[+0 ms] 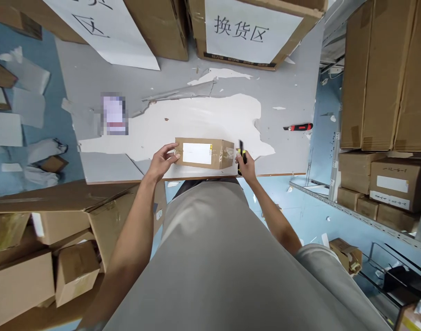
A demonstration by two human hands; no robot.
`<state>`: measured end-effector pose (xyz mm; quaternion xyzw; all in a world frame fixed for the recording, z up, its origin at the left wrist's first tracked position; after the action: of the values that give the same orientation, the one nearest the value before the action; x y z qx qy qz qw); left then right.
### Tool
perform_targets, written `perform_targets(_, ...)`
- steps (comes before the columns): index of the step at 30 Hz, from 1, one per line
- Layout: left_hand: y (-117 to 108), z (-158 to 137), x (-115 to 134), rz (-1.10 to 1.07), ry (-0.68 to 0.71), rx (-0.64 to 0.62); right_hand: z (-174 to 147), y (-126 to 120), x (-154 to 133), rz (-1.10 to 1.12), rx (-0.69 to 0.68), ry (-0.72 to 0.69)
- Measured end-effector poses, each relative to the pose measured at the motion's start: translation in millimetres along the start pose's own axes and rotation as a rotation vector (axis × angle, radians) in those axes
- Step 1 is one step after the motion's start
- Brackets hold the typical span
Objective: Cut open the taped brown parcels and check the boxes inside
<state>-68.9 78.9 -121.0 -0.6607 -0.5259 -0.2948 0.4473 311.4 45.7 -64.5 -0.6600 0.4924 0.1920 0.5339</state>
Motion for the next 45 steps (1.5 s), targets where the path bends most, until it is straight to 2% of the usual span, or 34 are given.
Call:
perform_targets(2,-5,0,-4,-0.036,-0.038,0.046,0,8,8,0.019,0.105,0.122)
perform_targets(4,-9,0,-7,-0.055,-0.062,0.081,-2,17,12,0.028,0.11,0.219)
perform_targets(8,-8,0,-14,-0.046,-0.046,0.08,-8,18,0,0.114,0.14,0.279)
perform_targets(11,17,1,-19,-0.085,-0.042,0.009,-9,-3,-21,0.117,0.208,0.238)
perform_targets(14,58,3,-23,-0.154,-0.109,-0.093,-6,-25,-47,-0.017,0.228,0.134)
perform_targets(16,80,5,-23,-0.135,-0.152,-0.154,-4,-31,-62,-0.141,0.231,0.067)
perform_targets(18,87,7,-18,-0.057,-0.145,-0.149,-4,-29,-74,-0.24,0.226,0.022)
perform_targets(20,77,10,-4,0.004,-0.064,-0.073,-6,-22,-82,-0.303,0.215,-0.009)
perform_targets(23,52,10,36,-0.023,0.136,0.002,-11,-13,-92,-0.39,0.207,-0.047)
perform_targets(26,40,9,79,-0.024,0.241,-0.057,-16,-14,-97,-0.494,0.191,-0.061)
perform_targets(29,42,12,106,-0.016,0.257,-0.152,-26,-21,-99,-0.551,0.182,-0.009)
perform_targets(31,44,16,113,-0.029,0.254,-0.188,-39,-22,-102,-0.545,0.152,0.037)
perform_targets(33,44,22,114,-0.032,0.255,-0.213,-55,-13,-109,-0.522,0.051,0.05)
perform_targets(36,45,31,109,-0.029,0.261,-0.261,-78,15,-128,-0.502,-0.157,-0.012)
perform_targets(38,45,35,106,-0.04,0.259,-0.284,-88,33,-143,-0.539,-0.232,-0.085)
perform_targets(42,46,40,104,-0.066,0.239,-0.301,-94,57,-164,-0.699,-0.23,-0.184)
perform_targets(45,46,40,108,-0.075,0.23,-0.317,-94,63,-169,-0.762,-0.2,-0.175)
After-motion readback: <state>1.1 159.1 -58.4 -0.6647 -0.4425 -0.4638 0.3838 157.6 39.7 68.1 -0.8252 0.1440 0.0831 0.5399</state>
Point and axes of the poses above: each hand's wrist, its own z-axis towards the middle knuckle, its own y-axis out of the palm, x = y × z, the point moved 5 cm from there along z, towards the middle knuckle, and after that the axes turned 9 degrees about x, right-handed, at the moved point
